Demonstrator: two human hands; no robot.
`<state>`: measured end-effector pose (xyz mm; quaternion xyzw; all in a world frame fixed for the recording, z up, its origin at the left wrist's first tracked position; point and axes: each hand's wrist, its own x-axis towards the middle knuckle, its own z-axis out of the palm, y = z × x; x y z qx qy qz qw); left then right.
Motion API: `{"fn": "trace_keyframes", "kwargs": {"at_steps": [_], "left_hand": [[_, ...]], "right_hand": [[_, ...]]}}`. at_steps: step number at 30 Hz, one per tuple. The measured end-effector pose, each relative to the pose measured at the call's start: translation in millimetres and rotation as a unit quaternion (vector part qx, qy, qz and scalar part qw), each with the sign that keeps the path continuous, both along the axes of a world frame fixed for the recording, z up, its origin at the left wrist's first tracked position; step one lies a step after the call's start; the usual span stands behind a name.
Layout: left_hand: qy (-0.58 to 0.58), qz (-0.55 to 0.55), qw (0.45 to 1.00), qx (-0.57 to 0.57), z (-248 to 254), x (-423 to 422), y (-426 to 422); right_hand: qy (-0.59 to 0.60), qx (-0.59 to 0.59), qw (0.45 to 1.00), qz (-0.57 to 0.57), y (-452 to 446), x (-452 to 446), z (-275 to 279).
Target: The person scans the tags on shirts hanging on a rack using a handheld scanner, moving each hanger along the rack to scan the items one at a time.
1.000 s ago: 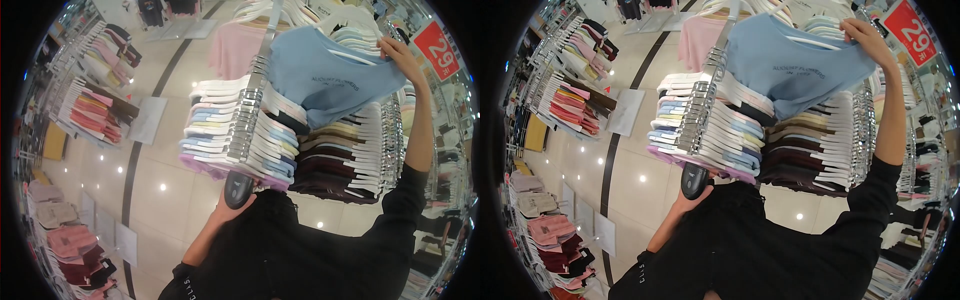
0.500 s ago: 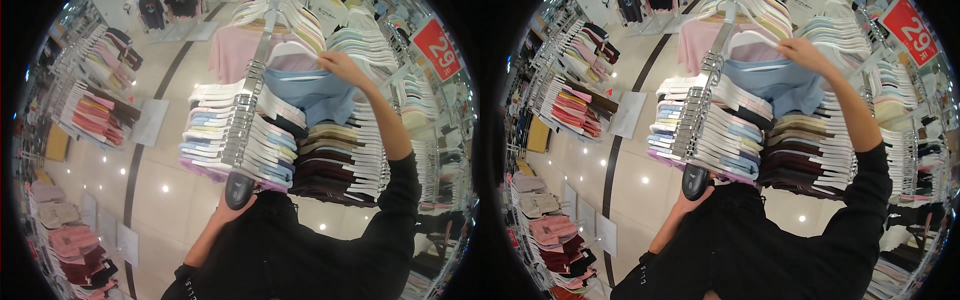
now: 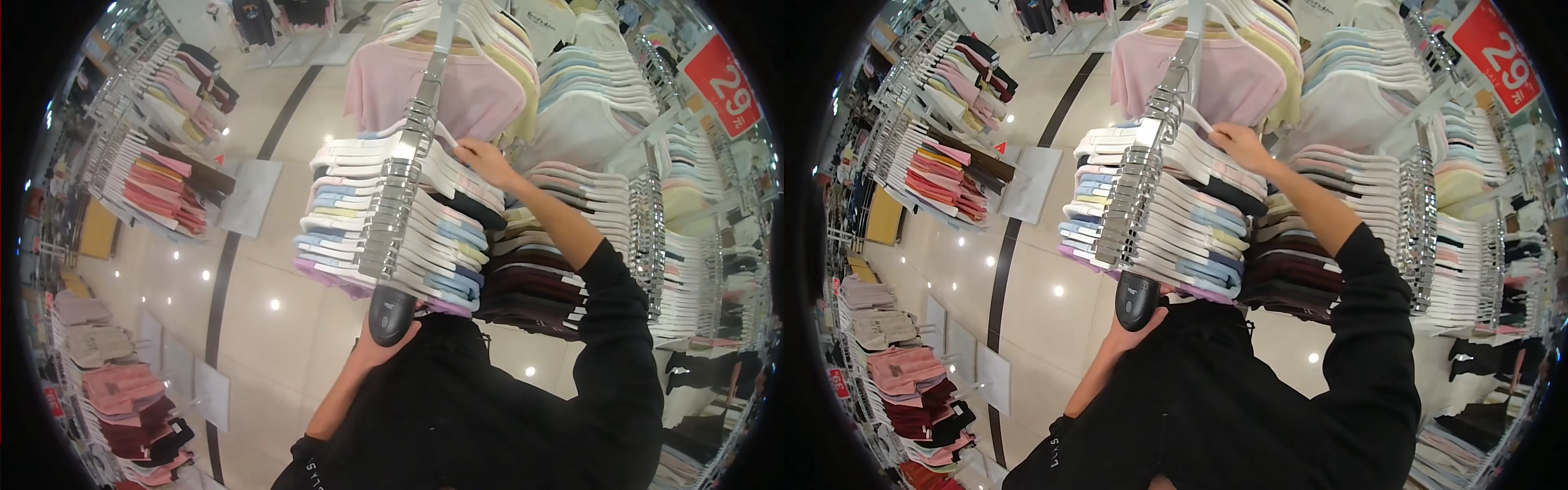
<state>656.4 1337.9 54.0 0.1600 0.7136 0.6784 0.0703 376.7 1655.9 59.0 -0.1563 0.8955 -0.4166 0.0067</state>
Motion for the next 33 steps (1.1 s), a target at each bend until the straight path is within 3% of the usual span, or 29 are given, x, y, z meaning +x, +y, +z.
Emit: {"fn": "trace_keyframes", "kwargs": {"at_steps": [4,10,14,21,27,29,31,33], "left_hand": [[0.010,0.003,1.000,-0.026,-1,1,1],[-0.013,0.014,1.000,-0.010,-10,5,1],[-0.008,-0.004,1.000,-0.011,-12,6,0],[-0.042,-0.043,0.998,-0.023,-11,12,-14],[-0.076,-0.104,0.992,-0.001,-7,10,-43],[-0.096,-0.112,0.989,0.022,-9,10,-54],[-0.107,-0.116,0.987,0.038,-11,11,-63],[-0.124,-0.117,0.984,0.054,-14,16,-72]], "right_hand": [[0.021,-0.027,0.998,-0.047,-21,2,-15],[0.098,0.068,0.993,-0.015,-19,-9,-10],[0.159,0.024,0.986,-0.040,-23,4,-26],[0.119,0.049,0.991,-0.027,-23,18,-8],[0.066,0.041,0.991,-0.105,-31,40,-5],[0.212,0.052,0.958,-0.185,-33,47,-14],[0.236,0.079,0.951,-0.184,-47,77,8],[0.203,-0.069,0.934,-0.285,-77,130,24]]}}
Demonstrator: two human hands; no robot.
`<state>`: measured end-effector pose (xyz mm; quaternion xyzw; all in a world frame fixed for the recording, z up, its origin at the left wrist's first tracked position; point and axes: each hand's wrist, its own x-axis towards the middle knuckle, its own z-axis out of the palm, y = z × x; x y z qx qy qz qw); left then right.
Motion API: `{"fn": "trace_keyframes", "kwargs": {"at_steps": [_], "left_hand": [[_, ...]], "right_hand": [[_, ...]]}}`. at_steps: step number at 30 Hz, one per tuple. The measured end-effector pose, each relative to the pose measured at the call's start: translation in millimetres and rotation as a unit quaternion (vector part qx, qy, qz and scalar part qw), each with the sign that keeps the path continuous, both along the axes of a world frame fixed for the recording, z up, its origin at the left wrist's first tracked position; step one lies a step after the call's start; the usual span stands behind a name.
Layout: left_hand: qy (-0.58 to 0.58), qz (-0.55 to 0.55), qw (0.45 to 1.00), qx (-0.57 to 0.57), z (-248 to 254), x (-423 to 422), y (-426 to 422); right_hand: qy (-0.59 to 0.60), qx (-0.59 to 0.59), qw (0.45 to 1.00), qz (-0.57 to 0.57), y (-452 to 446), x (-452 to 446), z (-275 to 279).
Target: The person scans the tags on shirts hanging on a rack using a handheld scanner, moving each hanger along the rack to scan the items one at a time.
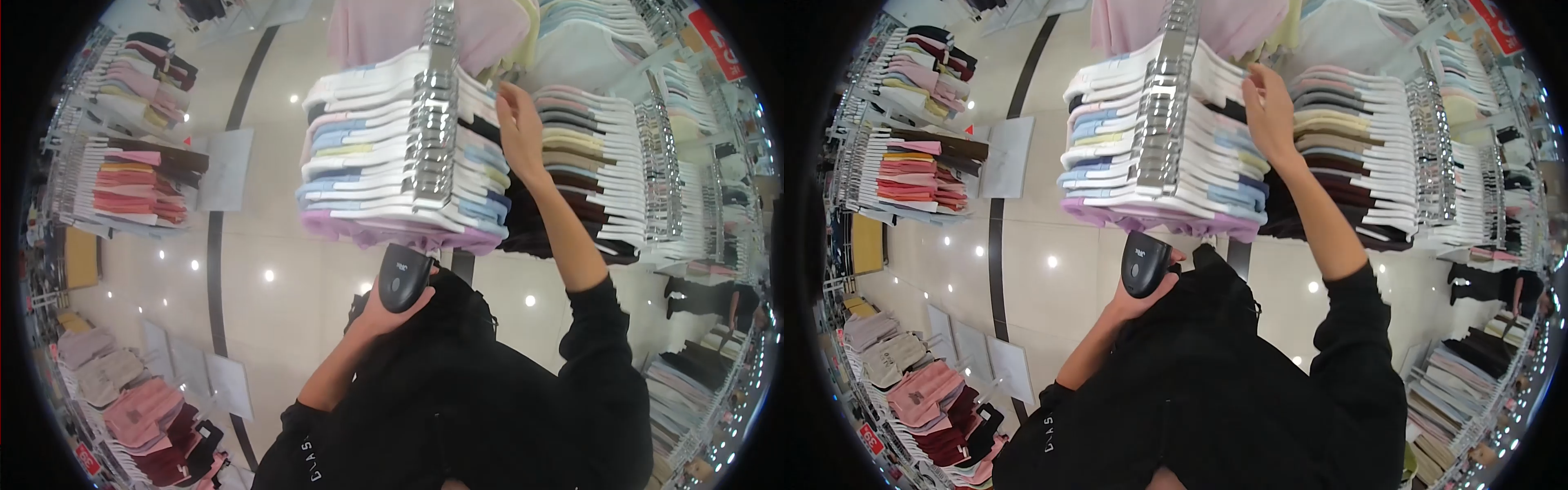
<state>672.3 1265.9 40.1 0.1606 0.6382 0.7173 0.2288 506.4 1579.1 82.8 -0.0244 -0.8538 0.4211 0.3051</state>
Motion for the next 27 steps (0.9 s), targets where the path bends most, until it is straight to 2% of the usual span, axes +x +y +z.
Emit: {"fn": "trace_keyframes", "kwargs": {"at_steps": [2,4,5,6,7,9,10,11,12,13,14,15,16,18,20,21,22,24,25,26,27], "left_hand": [[-0.028,0.007,1.000,0.011,1,4,-4],[-0.046,-0.012,0.998,-0.027,1,11,-9],[-0.054,-0.019,0.995,-0.076,-7,16,-12],[-0.059,-0.028,0.990,-0.124,-12,21,-13],[-0.047,-0.022,0.993,-0.104,-14,26,-12],[-0.041,-0.028,0.995,-0.089,-25,35,-6],[-0.034,-0.028,0.996,-0.073,-30,39,-6],[-0.065,-0.091,0.990,-0.082,-30,40,-8],[-0.069,-0.100,0.989,-0.082,-31,40,-5],[-0.005,-0.126,0.989,-0.076,-33,41,1],[0.057,-0.150,0.985,-0.068,-34,46,3],[0.008,-0.220,0.972,-0.088,-41,54,-2],[0.005,-0.227,0.970,-0.087,-39,54,-4],[0.070,-0.257,0.961,-0.072,-33,51,-6],[0.089,-0.229,0.967,-0.063,-39,43,-11],[0.061,-0.181,0.980,-0.053,-61,42,-13],[0.028,-0.098,0.987,-0.124,-82,43,-18],[0.020,0.074,0.976,-0.203,-155,23,-25],[-0.049,0.162,0.966,-0.197,-194,9,-31],[-0.056,0.218,0.954,-0.199,-248,-10,-43],[0.024,0.252,0.924,-0.286,-286,-31,-50]], "right_hand": [[-0.048,-0.078,0.996,0.011,-25,67,3],[-0.043,-0.063,0.994,0.077,-48,139,-13],[-0.038,-0.015,0.991,0.128,-62,171,-15],[-0.100,-0.007,0.981,0.168,-77,202,-15],[-0.189,-0.039,0.964,0.185,-96,227,-17],[-0.294,-0.074,0.925,0.228,-130,255,-19],[-0.299,-0.069,0.923,0.232,-145,269,-31],[-0.313,-0.148,0.916,0.202,-161,286,-47],[-0.323,-0.226,0.903,0.171,-174,296,-53],[-0.470,-0.407,0.772,0.133,-178,305,-52],[-0.473,-0.412,0.769,0.125,-182,309,-57],[-0.385,-0.438,0.807,0.097,-184,308,-68],[-0.291,-0.456,0.838,0.068,-184,307,-77],[-0.264,-0.468,0.841,0.067,-175,308,-85],[-0.261,-0.520,0.813,-0.013,-173,313,-88],[-0.217,-0.577,0.786,-0.036,-170,320,-101],[-0.210,-0.560,0.800,-0.030,-165,311,-88],[-0.182,-0.617,0.763,-0.061,-155,321,-98],[-0.184,-0.620,0.760,-0.070,-153,325,-103],[-0.180,-0.626,0.754,-0.088,-150,327,-109],[-0.176,-0.631,0.748,-0.106,-148,329,-115]]}}
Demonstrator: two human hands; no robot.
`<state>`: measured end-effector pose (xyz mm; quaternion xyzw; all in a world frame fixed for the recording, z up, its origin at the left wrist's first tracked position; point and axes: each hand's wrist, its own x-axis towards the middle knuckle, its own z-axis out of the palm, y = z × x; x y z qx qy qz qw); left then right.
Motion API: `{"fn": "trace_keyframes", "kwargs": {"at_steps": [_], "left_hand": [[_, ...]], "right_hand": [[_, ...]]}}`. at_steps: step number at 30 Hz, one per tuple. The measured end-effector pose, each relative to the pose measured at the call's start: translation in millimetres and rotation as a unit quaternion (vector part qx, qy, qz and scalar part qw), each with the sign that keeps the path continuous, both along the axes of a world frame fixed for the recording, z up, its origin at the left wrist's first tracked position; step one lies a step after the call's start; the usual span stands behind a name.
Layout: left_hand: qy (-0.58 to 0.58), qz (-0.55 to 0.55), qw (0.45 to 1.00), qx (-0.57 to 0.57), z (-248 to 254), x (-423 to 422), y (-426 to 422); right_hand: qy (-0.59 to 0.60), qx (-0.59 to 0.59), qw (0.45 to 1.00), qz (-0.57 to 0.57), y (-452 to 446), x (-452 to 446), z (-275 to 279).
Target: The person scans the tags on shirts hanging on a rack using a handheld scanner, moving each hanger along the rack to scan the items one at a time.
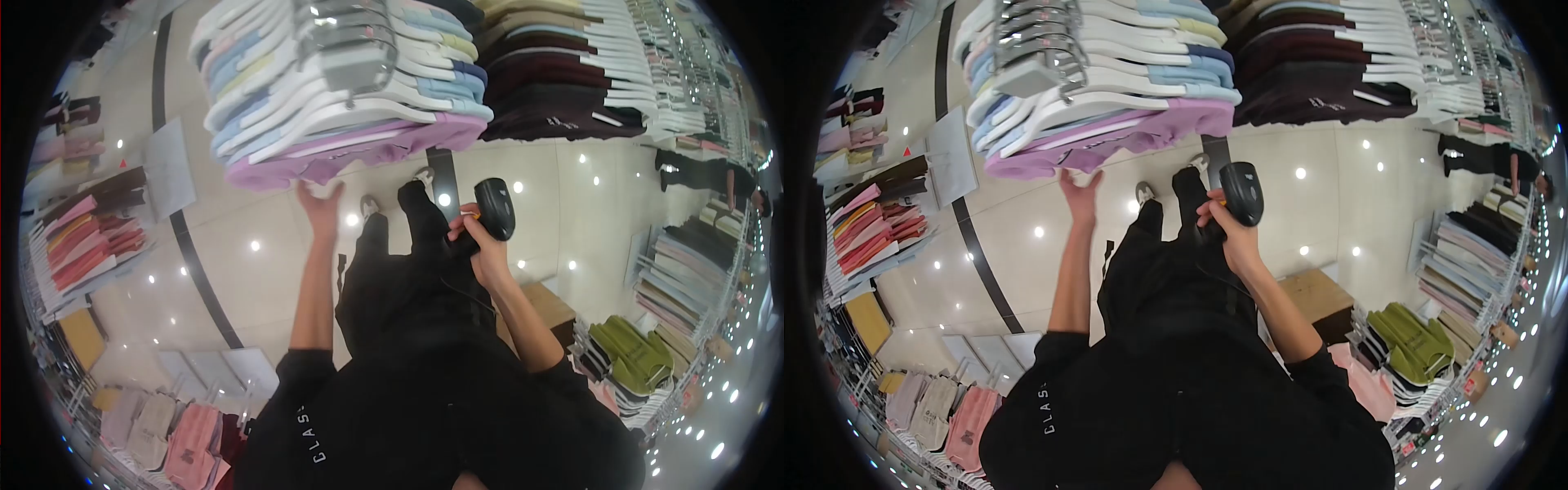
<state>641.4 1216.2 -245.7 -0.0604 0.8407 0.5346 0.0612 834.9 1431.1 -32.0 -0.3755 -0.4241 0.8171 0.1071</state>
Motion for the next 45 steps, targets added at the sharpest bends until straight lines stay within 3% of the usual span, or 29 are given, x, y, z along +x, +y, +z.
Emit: {"fn": "trace_keyframes", "kwargs": {"at_steps": [1,3,4,7,9,11,15,18,20,23,24,29,31,32,36,41,42,43,45], "left_hand": [[0.063,0.016,0.992,-0.108,-30,-17,-8],[-0.030,-0.030,0.998,0.043,-70,-43,-31],[-0.090,-0.044,0.988,0.115,-58,-46,-31],[-0.114,-0.093,0.984,0.103,-43,-37,-37],[-0.091,-0.067,0.992,0.064,-39,-23,-44],[-0.160,-0.034,0.980,0.114,-41,-8,-58],[-0.187,0.042,0.969,0.159,-37,19,-74],[-0.211,0.036,0.965,0.152,-32,25,-84],[-0.262,-0.042,0.955,0.133,-49,25,-106],[-0.275,-0.008,0.939,0.205,-11,27,-86],[-0.282,-0.046,0.941,0.184,-10,26,-89],[-0.341,-0.139,0.894,0.254,34,40,-81],[-0.317,-0.265,0.902,0.122,63,42,-69],[-0.270,-0.285,0.913,0.108,57,48,-70],[-0.273,-0.263,0.921,0.092,35,60,-75],[-0.392,-0.139,0.896,0.155,32,52,-68],[-0.351,-0.143,0.908,0.177,13,54,-73],[-0.350,-0.147,0.908,0.176,33,51,-62],[-0.361,-0.091,0.862,0.344,80,42,-44]], "right_hand": [[-0.007,-0.002,1.000,-0.005,0,2,-6],[-0.052,0.044,0.998,-0.004,2,0,-20],[-0.054,0.049,0.997,-0.001,2,1,-26],[-0.046,0.129,0.989,0.052,3,2,-39],[-0.069,0.138,0.985,0.073,4,1,-46],[-0.099,0.198,0.969,0.111,7,-3,-52],[-0.133,0.184,0.963,0.146,15,-7,-64],[-0.126,0.208,0.955,0.171,17,-14,-65],[-0.113,0.192,0.963,0.151,17,-17,-70],[-0.104,0.196,0.964,0.143,18,-18,-88],[-0.111,0.220,0.957,0.153,18,-18,-93],[-0.106,0.157,0.975,0.112,13,-20,-117],[-0.097,0.113,0.985,0.090,13,-18,-133],[-0.087,0.073,0.990,0.085,15,-17,-140],[-0.075,0.003,0.995,0.058,16,-13,-153],[-0.085,-0.019,0.996,0.017,22,1,-151],[-0.083,-0.018,0.996,0.018,23,4,-151],[-0.079,-0.017,0.997,0.019,25,5,-151],[-0.075,-0.031,0.997,0.007,26,7,-151]]}}
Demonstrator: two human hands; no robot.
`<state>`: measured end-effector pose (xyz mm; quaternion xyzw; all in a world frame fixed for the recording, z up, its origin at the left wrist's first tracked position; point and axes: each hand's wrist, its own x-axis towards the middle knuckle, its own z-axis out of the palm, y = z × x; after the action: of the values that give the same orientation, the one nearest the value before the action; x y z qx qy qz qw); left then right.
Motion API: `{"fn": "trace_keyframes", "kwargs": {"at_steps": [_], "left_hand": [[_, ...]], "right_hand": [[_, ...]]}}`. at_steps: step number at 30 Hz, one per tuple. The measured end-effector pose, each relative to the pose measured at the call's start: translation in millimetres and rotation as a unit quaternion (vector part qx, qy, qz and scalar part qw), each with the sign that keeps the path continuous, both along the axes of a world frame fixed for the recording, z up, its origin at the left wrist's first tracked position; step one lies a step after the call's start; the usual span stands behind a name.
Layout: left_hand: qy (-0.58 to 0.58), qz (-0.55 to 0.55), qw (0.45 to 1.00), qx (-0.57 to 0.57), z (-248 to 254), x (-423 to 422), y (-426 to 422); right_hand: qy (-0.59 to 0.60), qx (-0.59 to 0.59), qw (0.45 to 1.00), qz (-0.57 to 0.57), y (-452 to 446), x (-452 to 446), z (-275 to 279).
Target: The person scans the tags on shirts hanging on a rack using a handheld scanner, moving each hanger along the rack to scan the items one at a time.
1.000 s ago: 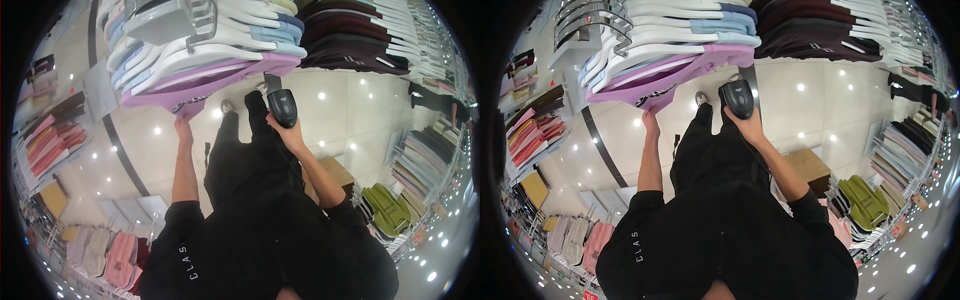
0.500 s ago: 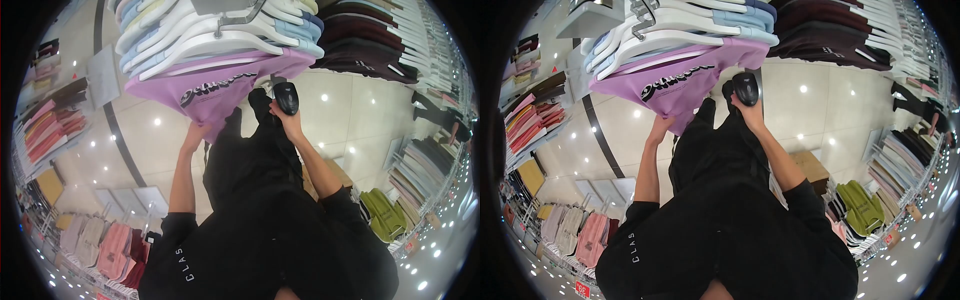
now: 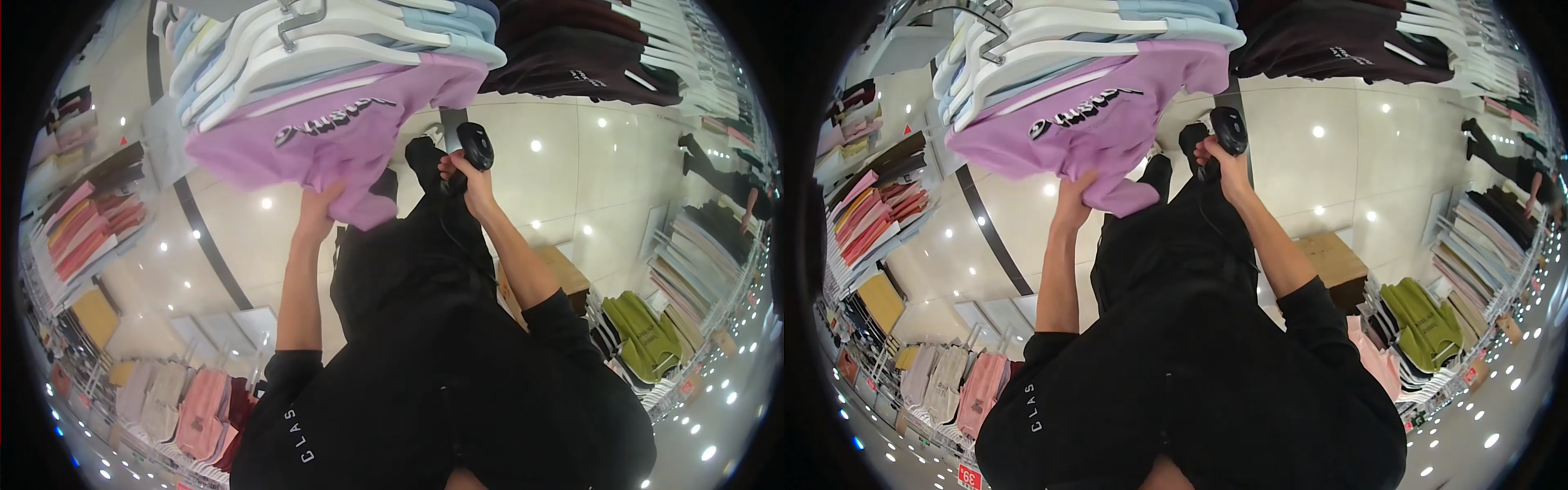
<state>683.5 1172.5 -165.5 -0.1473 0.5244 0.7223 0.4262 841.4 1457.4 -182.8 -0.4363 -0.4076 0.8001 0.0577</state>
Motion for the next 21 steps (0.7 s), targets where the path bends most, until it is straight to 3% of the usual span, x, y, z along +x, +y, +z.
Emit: {"fn": "trace_keyframes", "kwargs": {"at_steps": [5,6,8,11,15,21], "left_hand": [[-0.068,0.037,0.976,0.204,64,-15,2],[-0.065,0.033,0.977,0.201,74,-16,5],[-0.114,0.039,0.940,0.319,93,-18,13],[-0.154,0.027,0.899,0.410,113,-18,22],[-0.119,0.035,0.917,0.378,131,-11,27],[-0.130,0.035,0.893,0.429,152,-12,30]], "right_hand": [[0.043,-0.077,0.996,-0.021,0,1,-4],[0.046,-0.088,0.995,-0.004,-1,-2,-5],[0.053,-0.100,0.994,0.008,-6,-9,-4],[0.069,-0.162,0.983,0.058,-21,-25,-7],[0.116,-0.174,0.972,0.111,-47,-42,1],[0.163,-0.268,0.945,0.090,-67,-57,-2]]}}
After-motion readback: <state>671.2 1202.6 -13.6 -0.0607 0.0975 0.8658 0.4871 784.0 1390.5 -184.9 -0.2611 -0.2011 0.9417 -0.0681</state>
